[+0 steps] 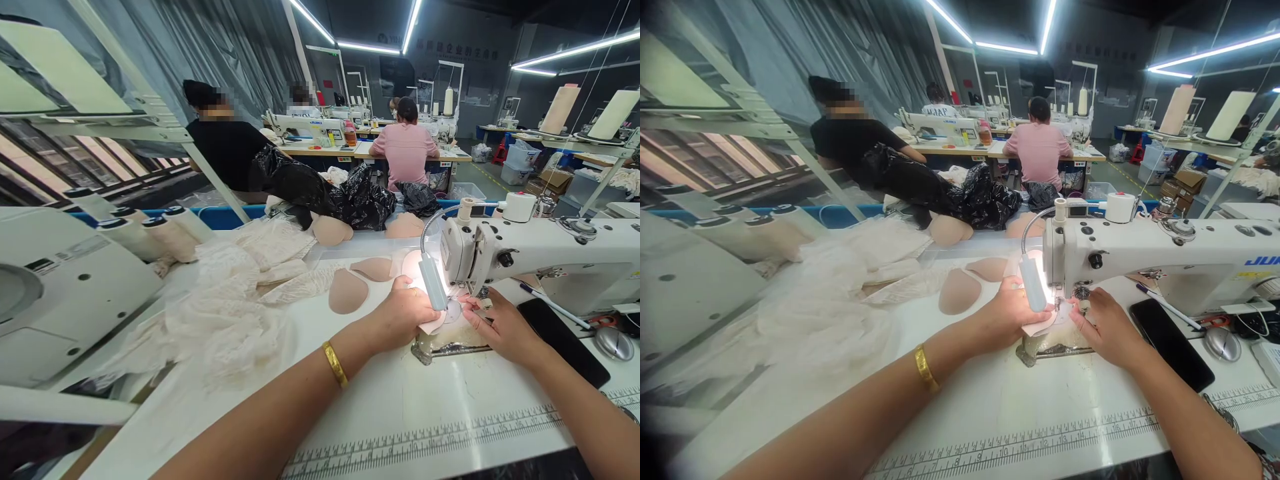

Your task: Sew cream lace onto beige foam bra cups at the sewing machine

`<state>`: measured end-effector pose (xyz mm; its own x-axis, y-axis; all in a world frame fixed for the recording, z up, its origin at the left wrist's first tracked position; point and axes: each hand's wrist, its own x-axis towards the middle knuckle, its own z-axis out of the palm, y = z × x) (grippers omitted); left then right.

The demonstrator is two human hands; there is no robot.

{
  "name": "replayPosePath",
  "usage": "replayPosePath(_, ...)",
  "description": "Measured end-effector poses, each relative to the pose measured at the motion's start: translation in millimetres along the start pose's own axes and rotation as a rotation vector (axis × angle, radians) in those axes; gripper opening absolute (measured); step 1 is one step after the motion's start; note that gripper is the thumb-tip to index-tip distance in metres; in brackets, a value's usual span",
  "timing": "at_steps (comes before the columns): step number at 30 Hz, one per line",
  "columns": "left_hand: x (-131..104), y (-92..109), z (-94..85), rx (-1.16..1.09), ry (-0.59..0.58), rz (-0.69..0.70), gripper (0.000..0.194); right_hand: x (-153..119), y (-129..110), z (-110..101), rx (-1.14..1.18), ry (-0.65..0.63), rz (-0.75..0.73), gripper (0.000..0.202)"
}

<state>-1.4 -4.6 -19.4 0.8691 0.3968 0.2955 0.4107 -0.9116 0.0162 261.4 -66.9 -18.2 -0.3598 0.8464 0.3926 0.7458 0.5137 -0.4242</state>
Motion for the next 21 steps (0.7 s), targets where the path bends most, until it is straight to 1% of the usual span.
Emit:
replayPosePath(5, -2.4, -0.7, 2.3, -0.082, 0.010, -0.011, 0.043, -1.4, 0.9, 0.1, 0.011, -0.015, 0.016, 0.034)
replayPosePath(12, -4.4, 1.4, 3.3, -0.106, 0.031, -0.007, 0.040, -2.2, 2.2, 1.3, -0.041, -0.022, 0.023, 0.033)
replayPosePath(15, -5.5, 2.1, 1.0, -0.127, 0.043, -0.005, 0.034, -2.8, 3.7, 2.1, -0.054, -0.023, 0.003, 0.032)
replayPosePath(18, -6.9, 2.8, -3.6, -0.168, 0.030, 0.011, 0.027, -3.4, 4.5, 2.2, -0.036, -0.026, -0.016, 0.032)
replayPosePath(21, -8.1, 2.8, -5.5, -0.183, 0.012, 0.012, 0.028, -3.9, 3.0, 1.5, -0.008, -0.023, 0.000, 0.030)
